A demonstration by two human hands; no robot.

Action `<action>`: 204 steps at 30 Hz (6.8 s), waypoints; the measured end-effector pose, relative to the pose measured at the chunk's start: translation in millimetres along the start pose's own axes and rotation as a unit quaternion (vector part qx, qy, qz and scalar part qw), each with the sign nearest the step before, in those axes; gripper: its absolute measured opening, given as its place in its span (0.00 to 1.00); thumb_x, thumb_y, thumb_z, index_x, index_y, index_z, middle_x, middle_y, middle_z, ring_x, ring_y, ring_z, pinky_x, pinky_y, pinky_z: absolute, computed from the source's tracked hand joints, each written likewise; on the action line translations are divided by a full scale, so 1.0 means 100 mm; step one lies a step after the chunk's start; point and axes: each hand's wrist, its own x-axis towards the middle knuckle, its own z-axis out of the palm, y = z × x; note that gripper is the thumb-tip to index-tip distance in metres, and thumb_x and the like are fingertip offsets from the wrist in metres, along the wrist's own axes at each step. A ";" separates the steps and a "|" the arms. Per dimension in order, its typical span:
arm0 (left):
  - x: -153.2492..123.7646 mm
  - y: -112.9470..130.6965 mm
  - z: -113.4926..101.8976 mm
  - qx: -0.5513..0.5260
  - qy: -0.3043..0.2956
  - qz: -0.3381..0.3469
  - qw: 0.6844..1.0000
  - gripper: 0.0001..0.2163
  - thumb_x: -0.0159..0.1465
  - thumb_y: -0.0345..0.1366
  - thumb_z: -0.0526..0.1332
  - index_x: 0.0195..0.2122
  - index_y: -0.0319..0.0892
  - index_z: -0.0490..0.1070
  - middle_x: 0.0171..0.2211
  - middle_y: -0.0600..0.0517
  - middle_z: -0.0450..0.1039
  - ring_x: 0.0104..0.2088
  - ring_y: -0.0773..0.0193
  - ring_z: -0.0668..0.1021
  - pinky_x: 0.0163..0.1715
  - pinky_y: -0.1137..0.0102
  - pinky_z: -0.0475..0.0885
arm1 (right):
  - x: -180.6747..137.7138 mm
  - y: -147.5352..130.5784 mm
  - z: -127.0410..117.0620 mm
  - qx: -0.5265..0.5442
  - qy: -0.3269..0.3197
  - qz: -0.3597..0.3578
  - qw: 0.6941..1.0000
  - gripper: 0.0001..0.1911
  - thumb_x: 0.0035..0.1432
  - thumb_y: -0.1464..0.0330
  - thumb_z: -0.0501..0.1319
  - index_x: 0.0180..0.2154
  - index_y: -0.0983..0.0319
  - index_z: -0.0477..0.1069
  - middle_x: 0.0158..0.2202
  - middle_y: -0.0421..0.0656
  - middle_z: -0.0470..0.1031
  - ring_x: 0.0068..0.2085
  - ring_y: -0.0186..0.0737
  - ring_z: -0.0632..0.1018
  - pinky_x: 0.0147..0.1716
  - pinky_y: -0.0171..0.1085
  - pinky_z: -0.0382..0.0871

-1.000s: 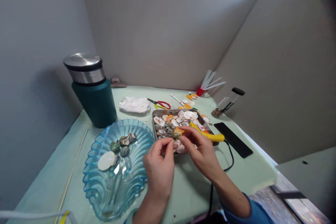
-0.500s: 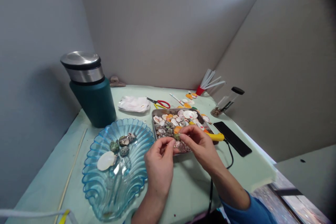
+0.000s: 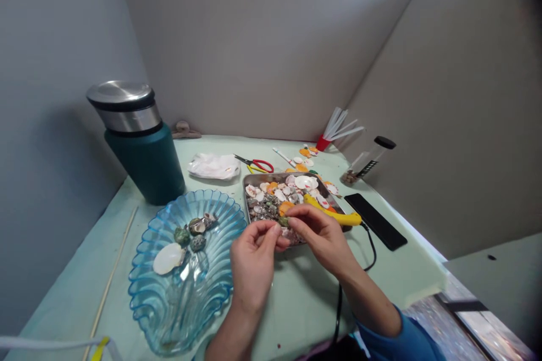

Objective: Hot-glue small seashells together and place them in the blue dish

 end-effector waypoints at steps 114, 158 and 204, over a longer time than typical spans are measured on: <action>0.11 -0.04 0.55 -0.015 0.007 0.114 0.993 0.14 0.54 0.32 0.68 0.41 0.44 0.71 0.41 0.48 0.79 0.44 0.60 0.78 0.44 0.68 0.70 | 0.23 0.36 -0.55 0.024 -0.051 -0.161 0.985 0.17 0.59 0.73 0.61 0.49 0.51 0.68 0.47 0.41 0.72 0.46 0.41 0.74 0.47 0.39 0.68; 0.16 -0.05 0.53 -0.275 -0.157 -0.109 0.942 0.15 0.56 0.31 0.67 0.45 0.38 0.72 0.35 0.48 0.72 0.31 0.67 0.74 0.32 0.69 0.72 | 0.23 0.30 -0.56 -0.055 0.003 -0.249 0.967 0.14 0.63 0.74 0.55 0.47 0.55 0.72 0.44 0.45 0.71 0.48 0.43 0.73 0.46 0.42 0.70; 0.15 -0.09 0.51 -0.152 -0.101 -0.044 0.982 0.18 0.55 0.37 0.68 0.47 0.39 0.77 0.26 0.50 0.76 0.23 0.70 0.74 0.28 0.73 0.70 | 0.25 0.17 -0.51 -0.067 0.023 -0.263 0.962 0.11 0.59 0.75 0.60 0.41 0.58 0.76 0.37 0.45 0.79 0.39 0.43 0.79 0.40 0.41 0.74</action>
